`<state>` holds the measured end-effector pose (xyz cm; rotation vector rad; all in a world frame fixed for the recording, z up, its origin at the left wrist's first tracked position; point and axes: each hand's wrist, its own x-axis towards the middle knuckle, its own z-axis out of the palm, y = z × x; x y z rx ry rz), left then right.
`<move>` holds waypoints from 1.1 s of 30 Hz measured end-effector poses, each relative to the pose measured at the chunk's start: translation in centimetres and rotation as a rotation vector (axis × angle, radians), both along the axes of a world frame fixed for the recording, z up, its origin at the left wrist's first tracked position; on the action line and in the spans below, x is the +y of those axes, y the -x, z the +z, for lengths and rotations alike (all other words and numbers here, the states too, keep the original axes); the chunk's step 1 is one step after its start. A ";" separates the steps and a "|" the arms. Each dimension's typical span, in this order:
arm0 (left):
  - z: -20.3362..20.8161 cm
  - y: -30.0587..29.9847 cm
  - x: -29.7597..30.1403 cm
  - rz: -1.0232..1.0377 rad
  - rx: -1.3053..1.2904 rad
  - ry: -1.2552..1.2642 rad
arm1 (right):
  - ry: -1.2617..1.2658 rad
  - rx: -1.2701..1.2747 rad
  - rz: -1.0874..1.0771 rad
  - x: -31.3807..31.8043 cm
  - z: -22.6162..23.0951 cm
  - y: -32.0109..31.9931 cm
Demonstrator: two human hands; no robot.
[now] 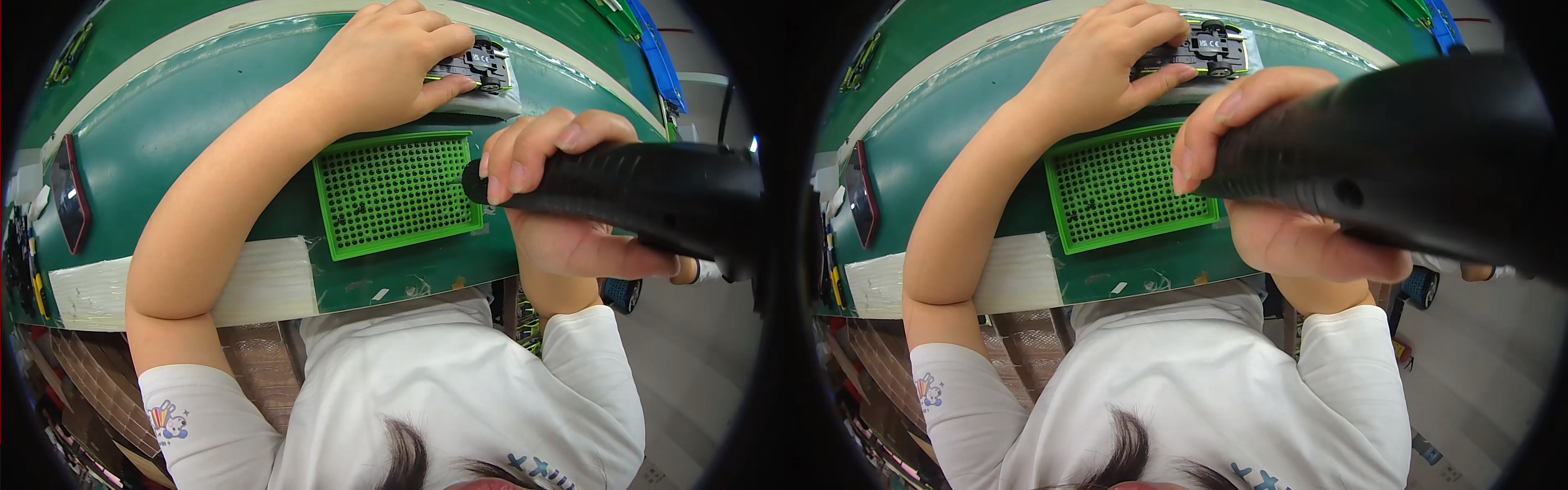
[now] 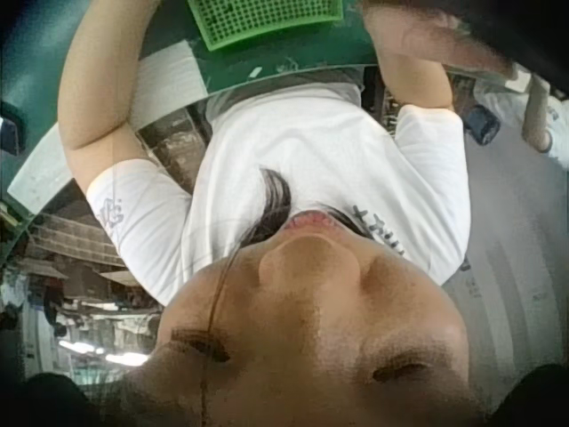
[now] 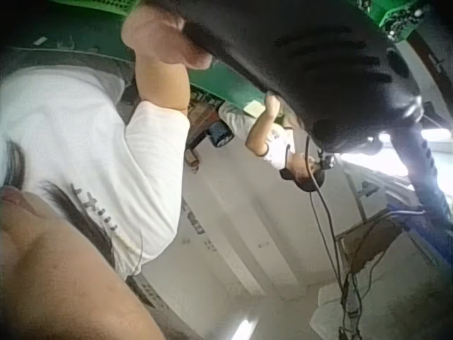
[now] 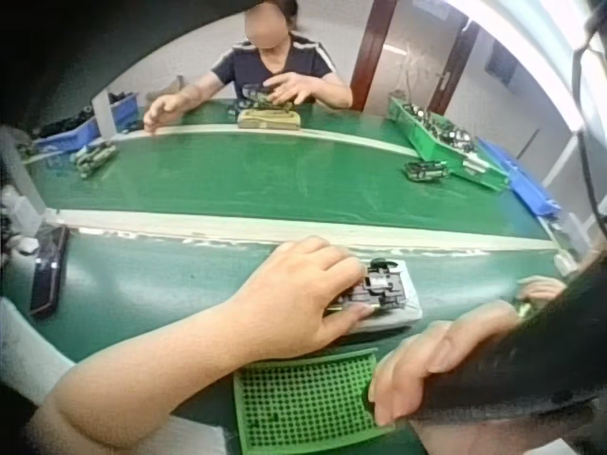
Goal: The person assembles toy cars by picking up screws from a tray and driving them into the underside of the car chassis using an electric screwdriver, then places the finished cars into a divider box.
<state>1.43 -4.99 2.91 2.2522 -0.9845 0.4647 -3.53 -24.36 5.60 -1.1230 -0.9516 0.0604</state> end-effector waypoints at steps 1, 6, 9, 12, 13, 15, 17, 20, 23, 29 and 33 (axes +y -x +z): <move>0.0 0.0 0.1 0.006 0.008 -0.004 | -0.002 -0.001 0.003 0.0 -0.1 0.0; 0.1 0.3 0.0 0.011 -0.044 0.039 | 0.031 0.055 -0.053 0.3 0.1 0.7; 2.1 0.9 0.7 0.058 -0.037 0.095 | 0.034 0.043 -0.055 0.4 -0.3 0.7; 4.8 1.0 1.3 0.082 0.017 0.145 | 0.023 0.047 -0.073 0.3 -0.4 0.7; 4.9 0.8 1.3 0.104 0.010 0.176 | 0.023 0.047 -0.072 0.4 -0.4 0.8; 4.3 1.0 1.3 0.166 -0.043 0.189 | -0.106 0.088 -0.163 0.8 -0.6 0.9; 1.0 1.1 1.9 0.215 -0.073 0.215 | -0.126 0.086 -0.173 1.2 -0.6 1.1; -2.2 1.7 3.7 0.274 -0.026 0.207 | -0.053 0.083 -0.172 0.8 -0.2 0.7; -2.9 2.3 3.8 0.261 0.129 0.184 | 0.015 0.037 -0.119 0.0 0.8 0.1; -3.7 2.1 4.4 0.217 0.232 0.259 | -0.013 -0.048 0.067 1.7 3.7 -4.4; -3.0 1.7 4.2 0.161 0.339 0.299 | 0.030 -0.161 0.149 4.0 6.2 -8.0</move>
